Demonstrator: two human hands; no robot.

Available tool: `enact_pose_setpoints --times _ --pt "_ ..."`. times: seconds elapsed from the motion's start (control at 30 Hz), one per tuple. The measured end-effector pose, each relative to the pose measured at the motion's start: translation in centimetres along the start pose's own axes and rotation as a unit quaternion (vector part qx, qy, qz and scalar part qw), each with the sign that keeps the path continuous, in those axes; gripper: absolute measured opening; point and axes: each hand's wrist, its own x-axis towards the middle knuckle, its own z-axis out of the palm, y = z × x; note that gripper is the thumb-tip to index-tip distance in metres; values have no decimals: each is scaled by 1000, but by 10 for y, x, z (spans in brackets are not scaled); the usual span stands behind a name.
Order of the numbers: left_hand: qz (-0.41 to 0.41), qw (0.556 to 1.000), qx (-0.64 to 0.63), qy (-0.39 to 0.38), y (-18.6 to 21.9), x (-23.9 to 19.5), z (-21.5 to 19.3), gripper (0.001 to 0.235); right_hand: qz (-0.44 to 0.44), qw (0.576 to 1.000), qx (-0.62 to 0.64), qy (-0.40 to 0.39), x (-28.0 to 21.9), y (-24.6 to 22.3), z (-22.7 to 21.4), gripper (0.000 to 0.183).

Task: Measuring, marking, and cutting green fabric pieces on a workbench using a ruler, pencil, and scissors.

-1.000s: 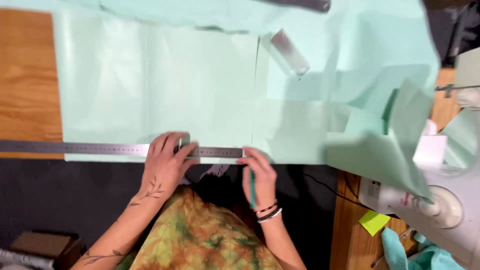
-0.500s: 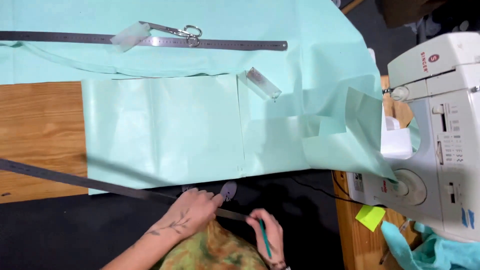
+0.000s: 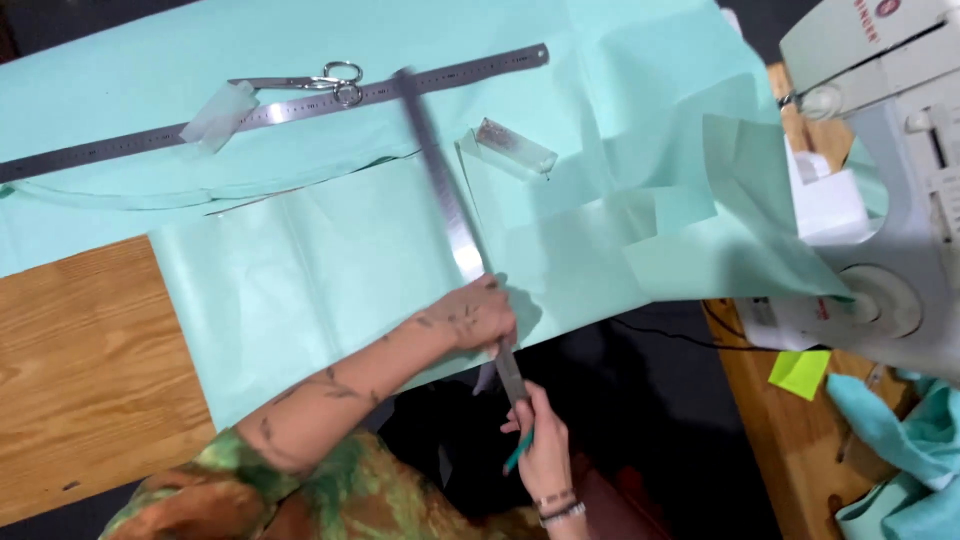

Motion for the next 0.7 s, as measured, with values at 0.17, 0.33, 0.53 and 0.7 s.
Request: enact_pose_setpoints --times 0.17,0.33,0.53,0.7 --pt "25 958 -83 272 -49 -19 9 44 -38 994 29 101 13 -13 15 37" --pt "-258 908 -20 330 -88 -45 23 111 -19 993 -2 119 11 -8 19 31" --pt "-254 883 82 386 -96 -46 34 118 58 993 -4 100 6 -19 19 34" --pt "-279 889 81 355 -93 -48 27 127 59 990 -33 122 9 -1 23 36"
